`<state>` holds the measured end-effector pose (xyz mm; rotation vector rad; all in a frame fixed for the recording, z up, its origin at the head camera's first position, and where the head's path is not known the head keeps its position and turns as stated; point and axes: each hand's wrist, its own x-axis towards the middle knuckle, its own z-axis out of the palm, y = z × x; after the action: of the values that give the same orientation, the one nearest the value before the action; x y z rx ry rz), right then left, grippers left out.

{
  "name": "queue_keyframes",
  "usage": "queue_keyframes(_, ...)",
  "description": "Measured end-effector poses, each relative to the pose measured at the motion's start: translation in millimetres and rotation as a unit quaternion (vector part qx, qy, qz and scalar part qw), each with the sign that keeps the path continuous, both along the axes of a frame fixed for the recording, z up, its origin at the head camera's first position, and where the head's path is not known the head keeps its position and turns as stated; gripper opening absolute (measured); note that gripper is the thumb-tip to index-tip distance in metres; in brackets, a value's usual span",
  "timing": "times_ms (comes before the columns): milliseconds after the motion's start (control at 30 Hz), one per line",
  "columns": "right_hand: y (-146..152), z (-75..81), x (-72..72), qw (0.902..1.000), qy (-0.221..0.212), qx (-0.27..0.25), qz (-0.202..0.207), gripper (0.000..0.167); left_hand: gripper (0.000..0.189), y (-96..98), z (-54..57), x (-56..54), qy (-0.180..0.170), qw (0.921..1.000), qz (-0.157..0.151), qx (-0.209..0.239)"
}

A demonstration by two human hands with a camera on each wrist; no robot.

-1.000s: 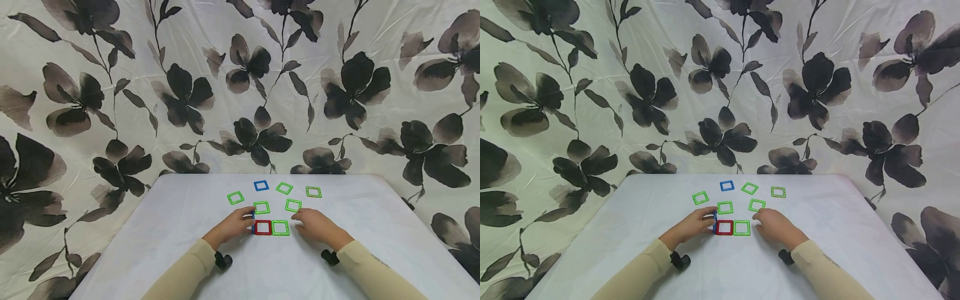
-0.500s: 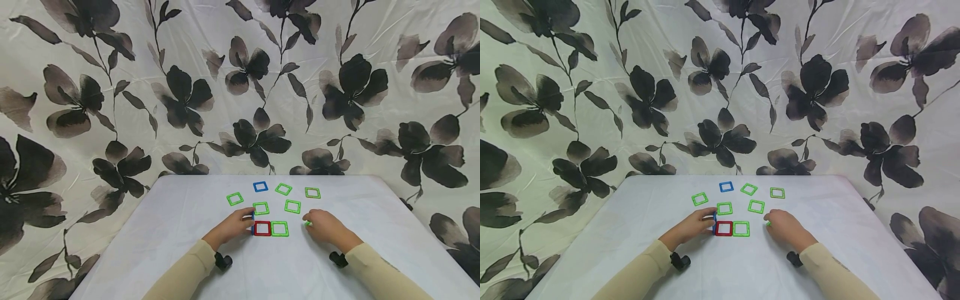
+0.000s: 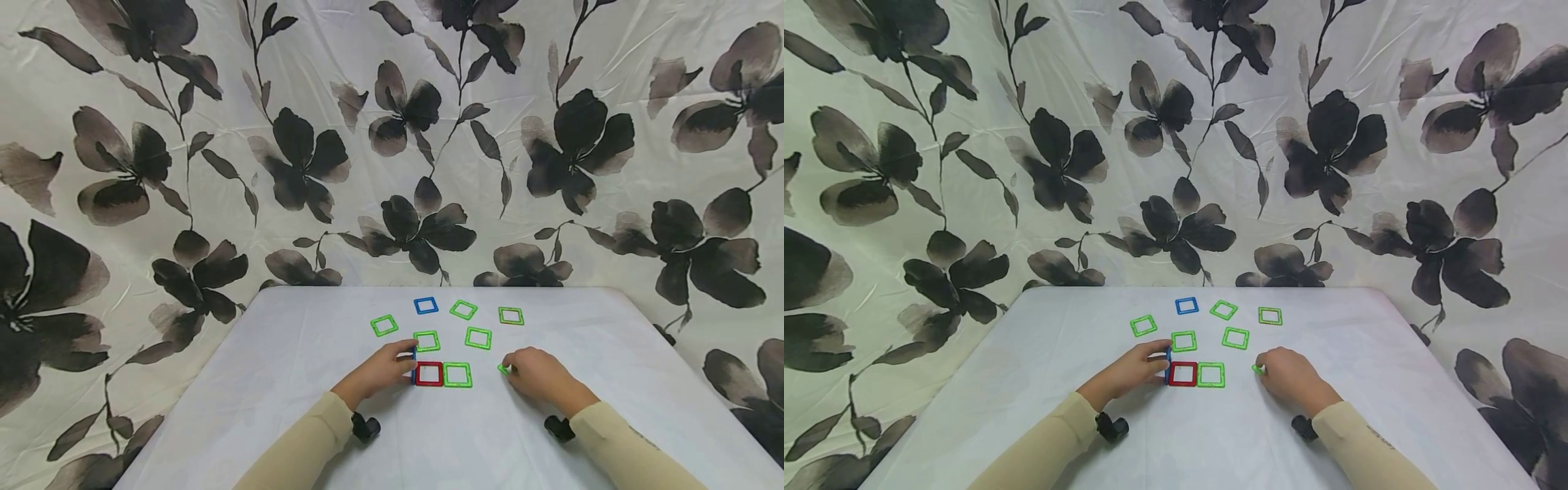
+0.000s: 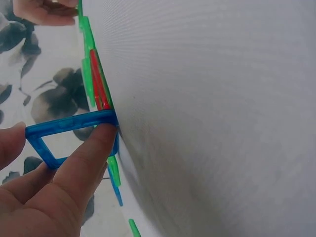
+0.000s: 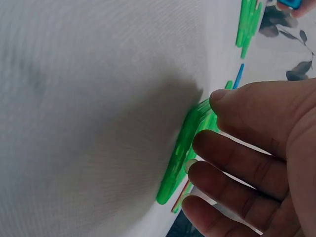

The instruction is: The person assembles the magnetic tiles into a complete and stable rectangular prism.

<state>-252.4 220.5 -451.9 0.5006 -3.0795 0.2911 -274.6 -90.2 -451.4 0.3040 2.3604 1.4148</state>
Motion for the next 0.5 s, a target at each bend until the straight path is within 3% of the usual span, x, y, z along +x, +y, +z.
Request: queue_keyframes(500,-3.0,-0.4,-2.0,1.0,-0.001,0.006,0.0,0.017,0.055,-0.2,0.9,0.2,-0.002,1.0,0.001,0.006)
